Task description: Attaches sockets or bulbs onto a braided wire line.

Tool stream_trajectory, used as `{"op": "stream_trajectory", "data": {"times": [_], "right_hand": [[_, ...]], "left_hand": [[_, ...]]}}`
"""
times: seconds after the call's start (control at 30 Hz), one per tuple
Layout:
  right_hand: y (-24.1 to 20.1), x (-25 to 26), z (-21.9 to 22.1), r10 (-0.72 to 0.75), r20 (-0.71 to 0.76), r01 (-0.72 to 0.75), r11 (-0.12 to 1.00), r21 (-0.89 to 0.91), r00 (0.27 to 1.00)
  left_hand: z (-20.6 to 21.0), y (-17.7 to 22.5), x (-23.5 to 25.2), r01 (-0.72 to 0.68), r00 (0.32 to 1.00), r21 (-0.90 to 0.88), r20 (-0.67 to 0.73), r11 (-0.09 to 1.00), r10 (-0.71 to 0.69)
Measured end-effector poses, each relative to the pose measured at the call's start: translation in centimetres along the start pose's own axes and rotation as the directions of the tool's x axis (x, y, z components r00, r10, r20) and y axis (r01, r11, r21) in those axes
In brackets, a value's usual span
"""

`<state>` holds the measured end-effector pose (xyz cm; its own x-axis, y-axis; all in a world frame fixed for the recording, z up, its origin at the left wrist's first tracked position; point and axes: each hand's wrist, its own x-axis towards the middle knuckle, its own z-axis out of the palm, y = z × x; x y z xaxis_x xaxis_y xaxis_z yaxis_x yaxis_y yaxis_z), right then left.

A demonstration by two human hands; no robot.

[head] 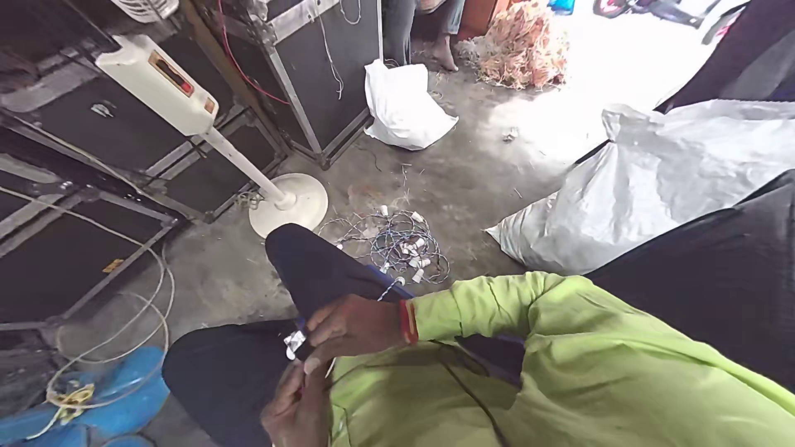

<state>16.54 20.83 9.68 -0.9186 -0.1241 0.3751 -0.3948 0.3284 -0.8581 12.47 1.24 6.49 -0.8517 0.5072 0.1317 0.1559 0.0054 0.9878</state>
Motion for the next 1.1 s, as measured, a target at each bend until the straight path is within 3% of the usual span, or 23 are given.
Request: {"op": "stream_trajectory", "data": {"times": [0.13,0.27,0.4,0.47,0.53,0.57,0.6,0.67,0.73,0.8,0.87,0.97,1.03,1.1], "right_hand": [[-0.2,1.1,0.3,-0.044,-0.071,0.045,0.999,0.022,0.997],[-1.0,3.5,-0.6,0.221,-0.141,-0.231,0.971,-0.058,0.965],[0.6,7.8,-2.8,0.369,-0.05,-0.369,0.894,-0.253,0.928],[3.1,9.5,-3.2,0.452,-0.066,-0.44,0.809,-0.391,0.89],[7.5,10.7,-5.8,0.59,-0.192,-0.6,0.645,-0.474,0.785],[9.1,10.3,-6.4,0.643,-0.259,-0.685,0.6,-0.413,0.72],[9.4,10.8,-7.5,0.639,-0.29,-0.699,0.608,-0.375,0.712],[7.8,11.9,-10.8,0.516,-0.242,-0.57,0.728,-0.381,0.822],[4.7,8.6,-7.6,0.505,-0.124,-0.518,0.844,-0.139,0.854],[1.7,7.5,-7.0,0.491,-0.042,-0.481,0.865,0.145,0.87],[0.3,5.9,-5.0,0.44,-0.021,-0.411,0.854,0.318,0.898],[-1.0,4.3,-3.1,0.385,-0.002,-0.361,0.867,0.344,0.923],[-1.8,4.0,-2.5,0.418,-0.038,-0.386,0.867,0.315,0.908],[-2.4,4.0,-2.2,0.461,-0.11,-0.408,0.856,0.319,0.881]], "left_hand": [[0.3,1.1,1.0,-0.16,0.984,0.212,-0.042,0.964,0.172],[1.1,2.1,4.5,-0.313,0.938,0.504,0.032,0.805,0.344],[1.7,1.1,8.7,-0.376,0.891,0.662,0.065,0.649,0.45],[1.7,0.8,9.0,-0.44,0.872,0.66,0.151,0.609,0.466],[3.4,1.9,7.2,-0.593,0.784,0.596,0.275,0.541,0.557],[4.0,2.6,5.2,-0.605,0.78,0.549,0.262,0.576,0.569],[3.9,3.1,5.1,-0.572,0.803,0.52,0.202,0.634,0.56],[3.5,2.8,8.2,-0.426,0.891,0.461,0.061,0.779,0.451],[0.5,2.5,7.5,-0.281,0.958,0.331,0.039,0.901,0.285],[-0.1,3.2,8.8,-0.232,0.972,0.121,-0.022,0.965,0.236],[-0.7,3.6,8.2,-0.175,0.984,0.004,-0.029,0.984,0.175],[-0.6,3.4,7.2,-0.162,0.987,-0.027,-0.01,0.986,0.162],[-0.2,3.2,6.9,-0.257,0.965,0.063,-0.043,0.964,0.26],[0.2,3.1,6.8,-0.355,0.917,0.261,-0.089,0.898,0.388]]}}
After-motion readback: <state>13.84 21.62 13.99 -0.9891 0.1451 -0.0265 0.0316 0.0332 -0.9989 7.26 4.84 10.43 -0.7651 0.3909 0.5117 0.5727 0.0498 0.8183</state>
